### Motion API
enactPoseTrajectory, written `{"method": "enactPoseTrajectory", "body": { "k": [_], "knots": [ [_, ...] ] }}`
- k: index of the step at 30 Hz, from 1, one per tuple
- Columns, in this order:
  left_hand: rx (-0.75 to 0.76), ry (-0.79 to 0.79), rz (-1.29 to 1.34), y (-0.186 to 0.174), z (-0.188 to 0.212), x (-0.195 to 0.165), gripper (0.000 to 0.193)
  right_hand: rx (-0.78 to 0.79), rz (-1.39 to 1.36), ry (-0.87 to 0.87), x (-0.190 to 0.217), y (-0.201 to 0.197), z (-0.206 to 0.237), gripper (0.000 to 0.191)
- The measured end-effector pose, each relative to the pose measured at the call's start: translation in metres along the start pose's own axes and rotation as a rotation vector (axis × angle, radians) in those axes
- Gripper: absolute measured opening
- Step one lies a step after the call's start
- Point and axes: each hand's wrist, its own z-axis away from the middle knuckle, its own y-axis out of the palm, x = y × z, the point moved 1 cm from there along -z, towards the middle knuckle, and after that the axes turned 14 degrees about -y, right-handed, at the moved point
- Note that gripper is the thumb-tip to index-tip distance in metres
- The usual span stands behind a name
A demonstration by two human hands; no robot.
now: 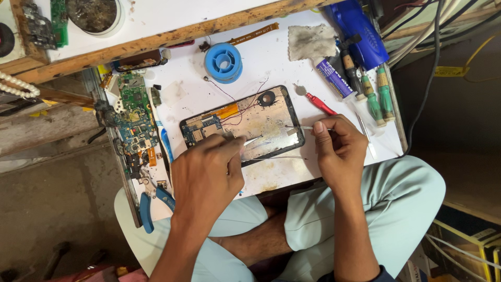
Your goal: The person sits at a repair bench and brushes the exposed motherboard of a disassembled phone with a toothbrush, holding the frame steady with the other hand. They then use a pointed hand tool to work on the board and its components, repeatedly treating the board surface.
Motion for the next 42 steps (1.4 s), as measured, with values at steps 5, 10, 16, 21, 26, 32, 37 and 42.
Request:
{"method": "enactPoseTrajectory", "body": {
  "k": [5,10,16,21,26,32,37,42],
  "knots": [
    [-0.035,0.007,-0.010,-0.001,0.001,-0.001,0.023,-0.001,-0.003,0.008,0.001,0.000,0.000,0.022],
    [-0.031,-0.028,-0.038,0.001,0.003,-0.001,0.027,0.000,0.005,0.012,0.001,0.000,0.000,0.022],
    [-0.096,0.030,0.004,0.003,0.007,-0.002,0.025,0.002,-0.001,-0.005,0.004,0.001,-0.002,0.019],
    [-0.095,0.030,0.043,0.010,0.008,-0.002,0.028,0.009,0.040,-0.011,0.007,-0.001,-0.002,0.021],
    [-0.077,-0.029,0.077,0.011,0.012,0.001,0.027,0.016,0.044,-0.025,0.008,0.000,-0.002,0.021],
    [-0.110,0.016,0.087,0.010,0.011,0.004,0.027,0.014,0.030,-0.016,0.009,0.000,-0.002,0.021],
    [-0.116,0.058,0.114,0.007,0.015,0.006,0.028,0.016,0.067,-0.009,0.008,0.000,-0.002,0.021],
    [-0.166,0.109,0.089,0.011,0.014,0.011,0.027,0.010,0.032,-0.024,0.008,0.000,-0.002,0.020]
  ]
}}
